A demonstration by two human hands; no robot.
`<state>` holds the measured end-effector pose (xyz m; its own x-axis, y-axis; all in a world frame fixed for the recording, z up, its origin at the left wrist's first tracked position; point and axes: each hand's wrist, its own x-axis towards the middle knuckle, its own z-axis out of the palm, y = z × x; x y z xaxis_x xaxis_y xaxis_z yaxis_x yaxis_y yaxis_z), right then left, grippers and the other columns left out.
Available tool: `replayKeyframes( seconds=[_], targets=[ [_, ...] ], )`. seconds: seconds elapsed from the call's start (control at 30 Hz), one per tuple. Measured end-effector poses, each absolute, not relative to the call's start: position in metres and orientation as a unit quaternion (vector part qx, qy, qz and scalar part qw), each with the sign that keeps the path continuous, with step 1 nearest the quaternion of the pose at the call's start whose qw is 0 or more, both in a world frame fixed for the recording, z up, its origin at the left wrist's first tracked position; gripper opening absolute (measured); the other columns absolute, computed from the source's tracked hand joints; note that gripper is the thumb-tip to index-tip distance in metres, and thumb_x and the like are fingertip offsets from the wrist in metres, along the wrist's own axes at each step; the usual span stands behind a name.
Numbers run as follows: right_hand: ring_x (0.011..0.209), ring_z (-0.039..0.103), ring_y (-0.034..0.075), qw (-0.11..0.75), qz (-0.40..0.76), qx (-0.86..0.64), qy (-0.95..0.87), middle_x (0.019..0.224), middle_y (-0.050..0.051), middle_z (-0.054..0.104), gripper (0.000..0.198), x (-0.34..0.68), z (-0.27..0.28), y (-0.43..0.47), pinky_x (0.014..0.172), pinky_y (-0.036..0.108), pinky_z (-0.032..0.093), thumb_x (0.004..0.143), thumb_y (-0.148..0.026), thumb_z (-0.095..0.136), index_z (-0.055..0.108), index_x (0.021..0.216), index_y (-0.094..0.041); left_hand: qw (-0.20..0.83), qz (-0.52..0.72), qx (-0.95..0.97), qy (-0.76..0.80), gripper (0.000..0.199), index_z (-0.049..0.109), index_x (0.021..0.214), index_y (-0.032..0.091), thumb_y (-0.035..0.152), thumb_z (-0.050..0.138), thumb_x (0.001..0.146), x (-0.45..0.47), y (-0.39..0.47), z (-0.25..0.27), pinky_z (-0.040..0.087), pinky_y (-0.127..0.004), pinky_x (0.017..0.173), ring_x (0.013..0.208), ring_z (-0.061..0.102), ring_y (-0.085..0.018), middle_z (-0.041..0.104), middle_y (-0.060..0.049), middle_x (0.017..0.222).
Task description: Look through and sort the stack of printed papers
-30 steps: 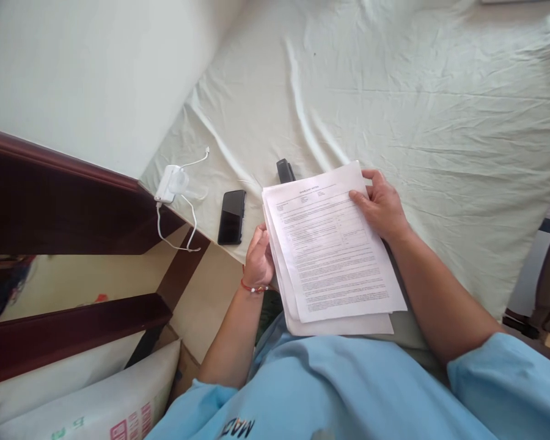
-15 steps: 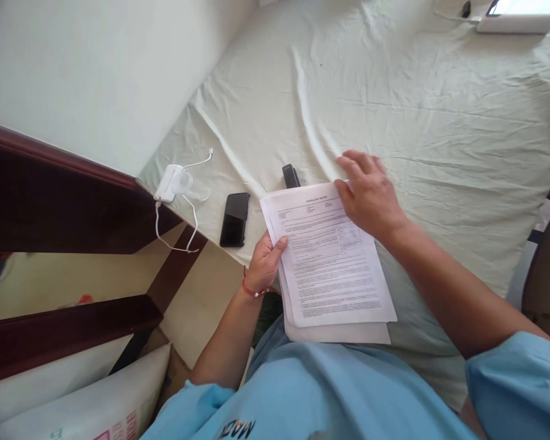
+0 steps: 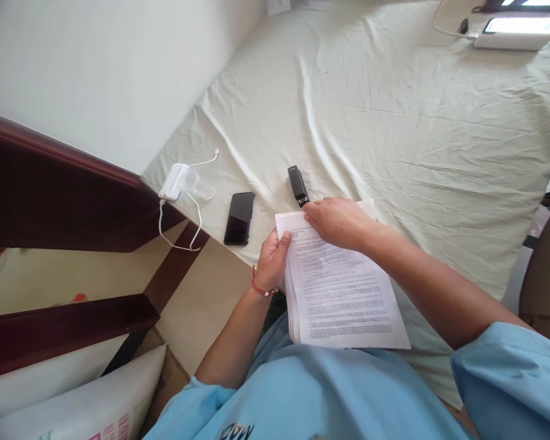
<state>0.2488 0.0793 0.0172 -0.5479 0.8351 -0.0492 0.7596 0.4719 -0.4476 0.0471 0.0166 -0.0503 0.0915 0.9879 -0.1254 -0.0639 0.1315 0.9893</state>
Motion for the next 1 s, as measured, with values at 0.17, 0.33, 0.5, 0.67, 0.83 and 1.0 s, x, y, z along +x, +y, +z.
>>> replayKeyframes(
  seconds=[0.17, 0.33, 0.5, 0.67, 0.83, 1.0],
  targets=[
    [0.077, 0.065, 0.025, 0.145, 0.223, -0.527, -0.807, 0.091, 0.008, 0.074, 0.03, 0.251, 0.018, 0.077, 0.064, 0.037, 0.037, 0.107, -0.033, 0.039, 0.063, 0.092, -0.023, 0.527, 0.458, 0.504, 0.508, 0.048, 0.066, 0.122, 0.021, 0.063, 0.064, 0.098, 0.051, 0.018, -0.047, 0.056, -0.034, 0.095, 0.105, 0.07, -0.023, 0.075, -0.009, 0.116],
    [0.085, 0.065, 0.027, 0.181, 0.219, -0.518, -0.807, 0.094, 0.01, 0.074, 0.029, 0.259, 0.012, 0.076, 0.072, 0.038, 0.042, 0.107, -0.034, 0.039, 0.062, 0.093, -0.022, 0.494, 0.426, 0.55, 0.521, 0.049, 0.07, 0.119, 0.021, 0.065, 0.055, 0.102, 0.058, 0.015, -0.046, 0.056, -0.036, 0.092, 0.102, 0.071, -0.025, 0.076, -0.009, 0.11],
    [0.087, 0.065, 0.029, 0.179, 0.199, -0.514, -0.815, 0.091, 0.011, 0.072, 0.03, 0.263, 0.012, 0.073, 0.081, 0.042, 0.044, 0.107, -0.034, 0.04, 0.061, 0.09, -0.022, 0.47, 0.42, 0.577, 0.52, 0.05, 0.07, 0.111, 0.021, 0.066, 0.049, 0.104, 0.066, 0.014, -0.043, 0.055, -0.036, 0.087, 0.093, 0.07, -0.025, 0.075, -0.008, 0.1],
    [0.088, 0.065, 0.028, 0.218, 0.201, -0.513, -0.805, 0.091, 0.01, 0.072, 0.03, 0.261, 0.009, 0.068, 0.086, 0.044, 0.046, 0.107, -0.033, 0.04, 0.062, 0.09, -0.022, 0.432, 0.41, 0.575, 0.561, 0.045, 0.065, 0.097, 0.022, 0.066, 0.056, 0.1, 0.07, 0.008, -0.042, 0.051, -0.034, 0.072, 0.07, 0.06, -0.02, 0.066, -0.004, 0.079],
    [0.127, 0.059, 0.036, 0.381, 0.165, -0.538, -0.734, 0.132, 0.016, 0.068, 0.027, 0.286, -0.007, 0.065, 0.106, 0.055, 0.046, 0.102, -0.04, 0.055, 0.066, 0.12, -0.023, 0.457, 0.435, 0.569, 0.528, 0.045, 0.071, 0.112, 0.022, 0.062, 0.053, 0.104, 0.065, 0.003, -0.042, 0.055, -0.038, 0.095, 0.102, 0.07, -0.026, 0.075, -0.008, 0.101],
    [0.118, 0.07, 0.036, 0.479, 0.372, -0.591, -0.531, 0.134, 0.013, 0.071, 0.068, 0.334, -0.036, 0.045, 0.103, 0.06, 0.055, 0.088, -0.057, 0.075, 0.056, 0.146, -0.029, 0.558, 0.488, 0.485, 0.464, 0.045, 0.074, 0.122, 0.022, 0.06, 0.061, 0.101, 0.056, 0.004, -0.047, 0.051, -0.04, 0.113, 0.128, 0.066, -0.028, 0.076, -0.01, 0.127]
  ],
)
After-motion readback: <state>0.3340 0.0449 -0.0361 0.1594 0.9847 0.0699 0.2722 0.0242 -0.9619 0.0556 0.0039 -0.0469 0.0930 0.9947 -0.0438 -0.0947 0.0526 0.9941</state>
